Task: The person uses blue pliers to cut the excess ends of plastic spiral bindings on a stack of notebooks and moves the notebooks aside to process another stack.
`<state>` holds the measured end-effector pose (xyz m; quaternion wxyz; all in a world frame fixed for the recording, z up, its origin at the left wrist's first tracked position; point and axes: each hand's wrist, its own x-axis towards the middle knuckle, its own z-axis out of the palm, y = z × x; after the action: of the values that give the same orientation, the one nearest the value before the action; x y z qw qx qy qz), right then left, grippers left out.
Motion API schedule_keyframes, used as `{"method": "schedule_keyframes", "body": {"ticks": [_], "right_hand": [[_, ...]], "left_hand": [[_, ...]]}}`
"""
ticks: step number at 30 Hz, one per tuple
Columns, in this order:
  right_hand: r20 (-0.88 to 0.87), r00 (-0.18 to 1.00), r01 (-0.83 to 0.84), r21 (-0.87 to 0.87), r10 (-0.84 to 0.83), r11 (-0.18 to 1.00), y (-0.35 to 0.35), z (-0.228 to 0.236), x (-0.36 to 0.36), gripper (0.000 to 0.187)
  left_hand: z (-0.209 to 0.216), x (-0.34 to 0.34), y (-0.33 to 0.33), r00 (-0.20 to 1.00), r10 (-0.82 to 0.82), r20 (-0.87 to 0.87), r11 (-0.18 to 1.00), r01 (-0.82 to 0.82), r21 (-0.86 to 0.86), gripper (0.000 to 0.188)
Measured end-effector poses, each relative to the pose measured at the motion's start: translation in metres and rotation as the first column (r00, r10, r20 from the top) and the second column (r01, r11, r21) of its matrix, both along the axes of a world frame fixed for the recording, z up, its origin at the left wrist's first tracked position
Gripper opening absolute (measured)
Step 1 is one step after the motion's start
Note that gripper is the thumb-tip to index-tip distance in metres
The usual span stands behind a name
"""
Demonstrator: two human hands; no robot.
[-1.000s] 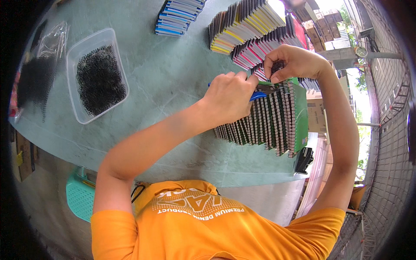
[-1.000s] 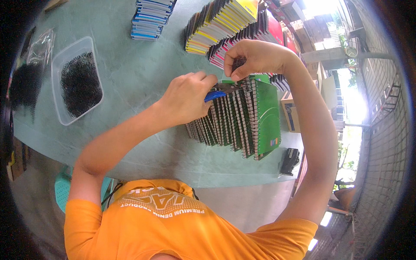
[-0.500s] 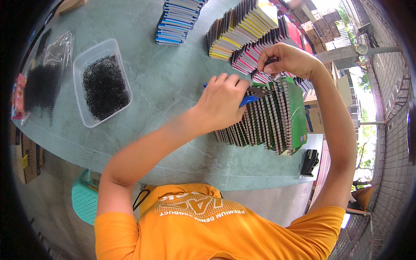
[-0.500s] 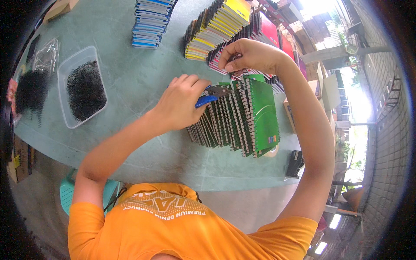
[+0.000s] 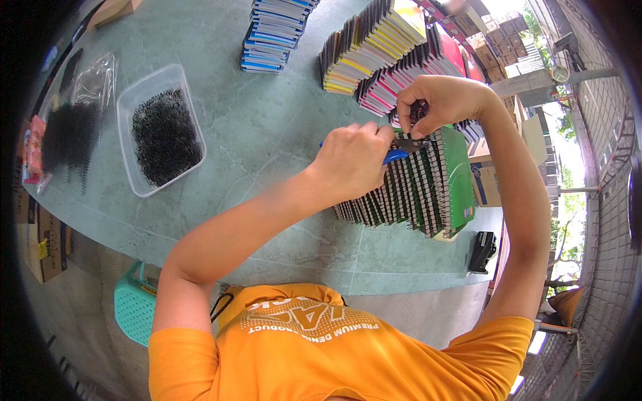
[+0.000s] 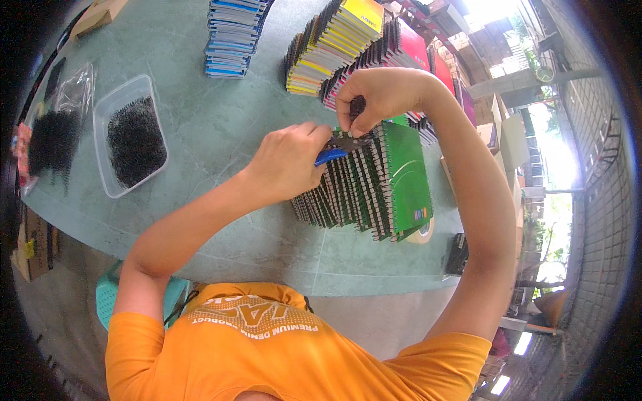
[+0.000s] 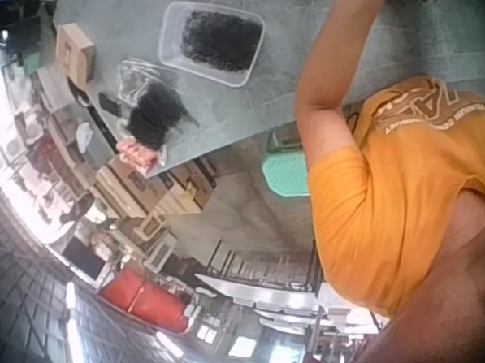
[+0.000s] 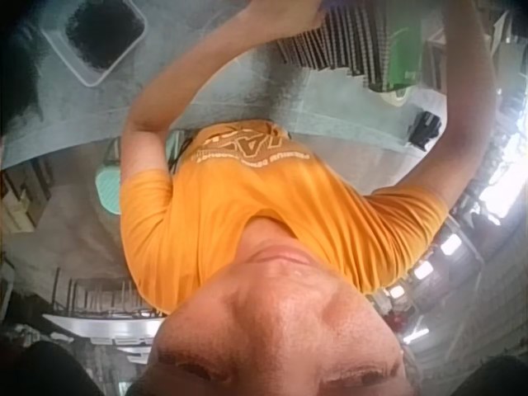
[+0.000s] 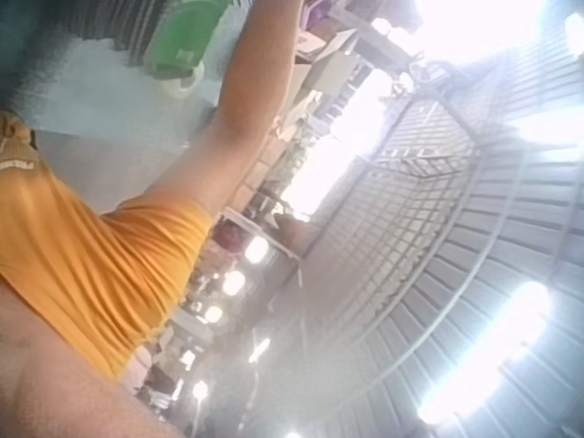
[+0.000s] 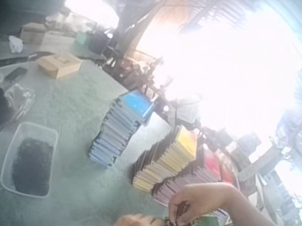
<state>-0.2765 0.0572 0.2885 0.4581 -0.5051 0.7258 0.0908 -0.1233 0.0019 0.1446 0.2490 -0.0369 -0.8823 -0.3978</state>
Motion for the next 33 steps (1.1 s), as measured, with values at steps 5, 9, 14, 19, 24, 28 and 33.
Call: {"method": "schedule_keyframes", "body": {"ticks": [5, 9, 14, 19, 24, 28, 33], "right_hand": [[0.034, 0.996, 0.09, -0.076, -0.087, 0.993, 0.003, -0.004, 0.001, 0.018], [0.175, 0.971, 0.187, -0.128, -0.163, 0.974, 0.009, -0.009, -0.007, 0.018], [0.272, 0.937, 0.256, -0.116, -0.218, 0.96, 0.013, -0.014, -0.015, 0.017], [0.262, 0.919, 0.347, -0.18, -0.295, 0.92, 0.019, -0.019, -0.016, 0.015], [0.282, 0.896, 0.407, -0.213, -0.343, 0.888, 0.022, -0.021, -0.012, 0.015], [0.309, 0.886, 0.419, -0.211, -0.347, 0.883, 0.027, -0.025, -0.019, 0.016], [0.352, 0.88, 0.415, -0.25, -0.317, 0.875, 0.028, -0.029, -0.019, 0.014]], "left_hand": [[0.003, 0.008, -0.007, 0.998, -0.058, 0.011, 0.987, 0.056, 0.147, 0.026], [0.01, 0.003, -0.01, 0.994, 0.031, -0.108, 0.997, -0.024, 0.071, 0.028], [0.014, -0.005, -0.006, 0.995, 0.079, -0.067, 0.997, -0.078, 0.008, 0.029], [0.021, -0.004, -0.003, 0.99, 0.135, -0.047, 0.989, -0.138, -0.056, 0.028], [0.023, -0.001, 0.0, 0.992, 0.124, 0.031, 0.992, -0.123, -0.042, 0.027], [0.029, -0.004, 0.002, 0.993, 0.11, 0.052, 0.994, -0.109, -0.016, 0.025], [0.031, -0.002, 0.002, 0.989, 0.1, 0.109, 0.995, -0.096, -0.041, 0.023]]}}
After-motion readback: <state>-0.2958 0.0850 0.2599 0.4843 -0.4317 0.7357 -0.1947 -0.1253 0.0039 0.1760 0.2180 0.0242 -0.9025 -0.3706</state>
